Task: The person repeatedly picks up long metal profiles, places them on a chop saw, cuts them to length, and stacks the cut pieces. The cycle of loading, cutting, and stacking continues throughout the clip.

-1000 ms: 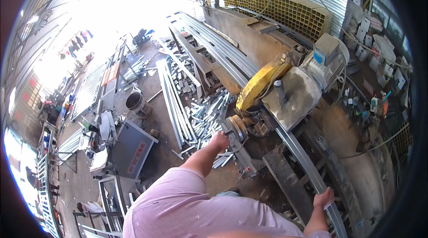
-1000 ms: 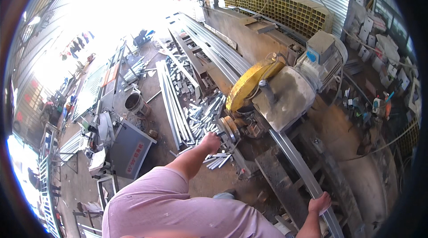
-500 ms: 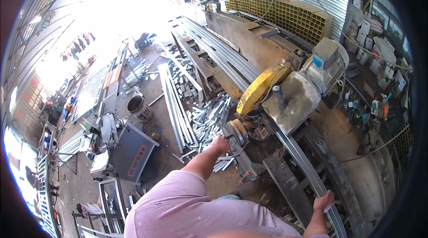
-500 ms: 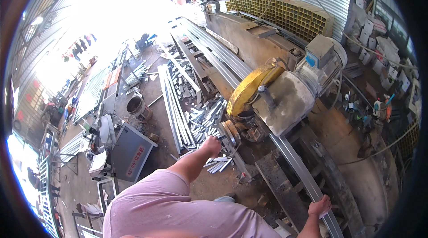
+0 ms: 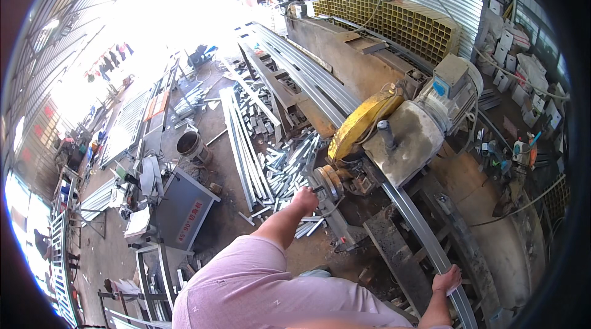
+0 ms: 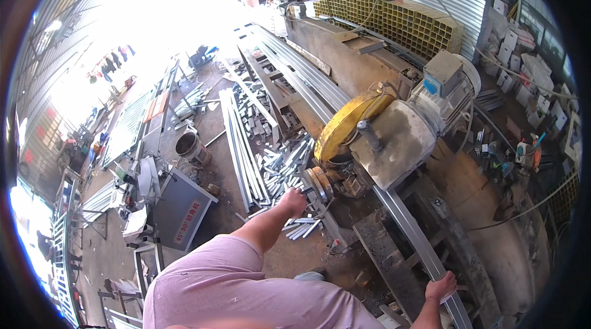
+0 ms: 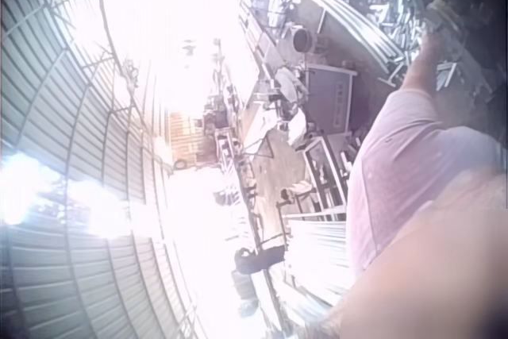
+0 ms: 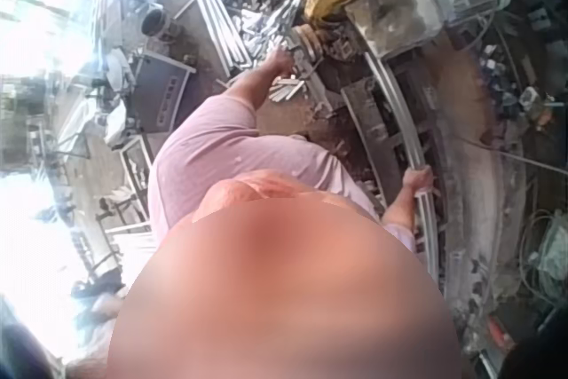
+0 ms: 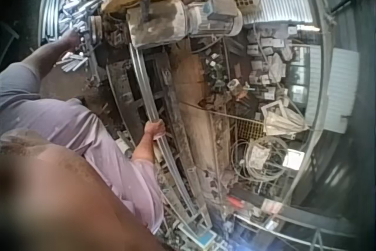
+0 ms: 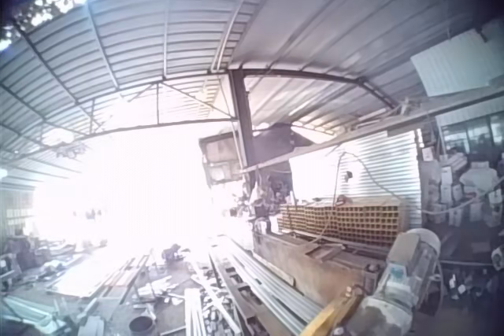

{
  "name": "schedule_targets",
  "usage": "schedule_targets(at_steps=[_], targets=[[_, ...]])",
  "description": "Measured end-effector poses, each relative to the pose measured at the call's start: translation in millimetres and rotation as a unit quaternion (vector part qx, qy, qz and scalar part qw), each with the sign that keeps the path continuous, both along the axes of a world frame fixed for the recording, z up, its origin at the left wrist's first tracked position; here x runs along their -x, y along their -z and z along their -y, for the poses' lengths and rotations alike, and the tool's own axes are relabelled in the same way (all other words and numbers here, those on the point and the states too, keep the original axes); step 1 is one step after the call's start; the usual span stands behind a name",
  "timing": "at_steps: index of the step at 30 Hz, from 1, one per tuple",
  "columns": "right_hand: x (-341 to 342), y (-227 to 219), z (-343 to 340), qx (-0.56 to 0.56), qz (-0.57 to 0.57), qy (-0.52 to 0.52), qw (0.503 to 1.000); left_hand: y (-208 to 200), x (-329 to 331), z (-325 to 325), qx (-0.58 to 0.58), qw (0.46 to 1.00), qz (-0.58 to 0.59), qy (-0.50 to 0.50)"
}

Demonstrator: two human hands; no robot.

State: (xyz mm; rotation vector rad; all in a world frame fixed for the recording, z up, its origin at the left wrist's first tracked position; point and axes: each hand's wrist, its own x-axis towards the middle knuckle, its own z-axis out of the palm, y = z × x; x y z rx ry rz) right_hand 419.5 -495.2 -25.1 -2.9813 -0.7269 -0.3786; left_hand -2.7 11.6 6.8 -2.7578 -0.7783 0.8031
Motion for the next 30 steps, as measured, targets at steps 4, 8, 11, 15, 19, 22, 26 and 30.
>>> schedule_targets(at_steps=[4, 8, 11, 15, 19, 22, 26, 30], targets=[[0.9, 0.0, 0.6, -0.008, 0.011, -0.003, 1.0, 2.8, -0.7, -0.7, -0.001, 1.0, 0.004, -0.002], [4.9, -10.8, -3.9, 0.01, -0.025, 0.011, 1.0, -11.9, -3.2, 4.3, 0.007, 1.0, -0.005, -0.009], [5.1, -11.5, -4.4, 0.01, -0.02, 0.01, 1.0, -10.5, -1.3, 3.6, 0.005, 1.0, -0.006, -0.012], [3.6, -5.5, -2.8, -0.014, 0.019, -0.004, 1.0, -7.1, -0.8, 1.9, 0.007, 1.0, 0.001, -0.006], [0.6, -3.8, -0.6, -0.02, 0.013, -0.007, 1.0, -12.3, -4.2, 3.5, 0.006, 1.0, -0.018, -0.011], [-0.8, -2.7, 0.1, -0.015, 0.008, -0.003, 1.0, -14.6, -4.0, 4.4, -0.002, 1.0, -0.006, 0.0], [-0.3, -2.7, -1.3, -0.016, 0.013, 0.001, 1.0, -8.9, -3.3, 2.3, 0.0, 1.0, -0.013, -0.004], [0.8, -4.2, -1.9, -0.017, 0.012, -0.005, 1.0, -2.2, -2.9, -0.3, 0.002, 1.0, -0.027, -0.011]])
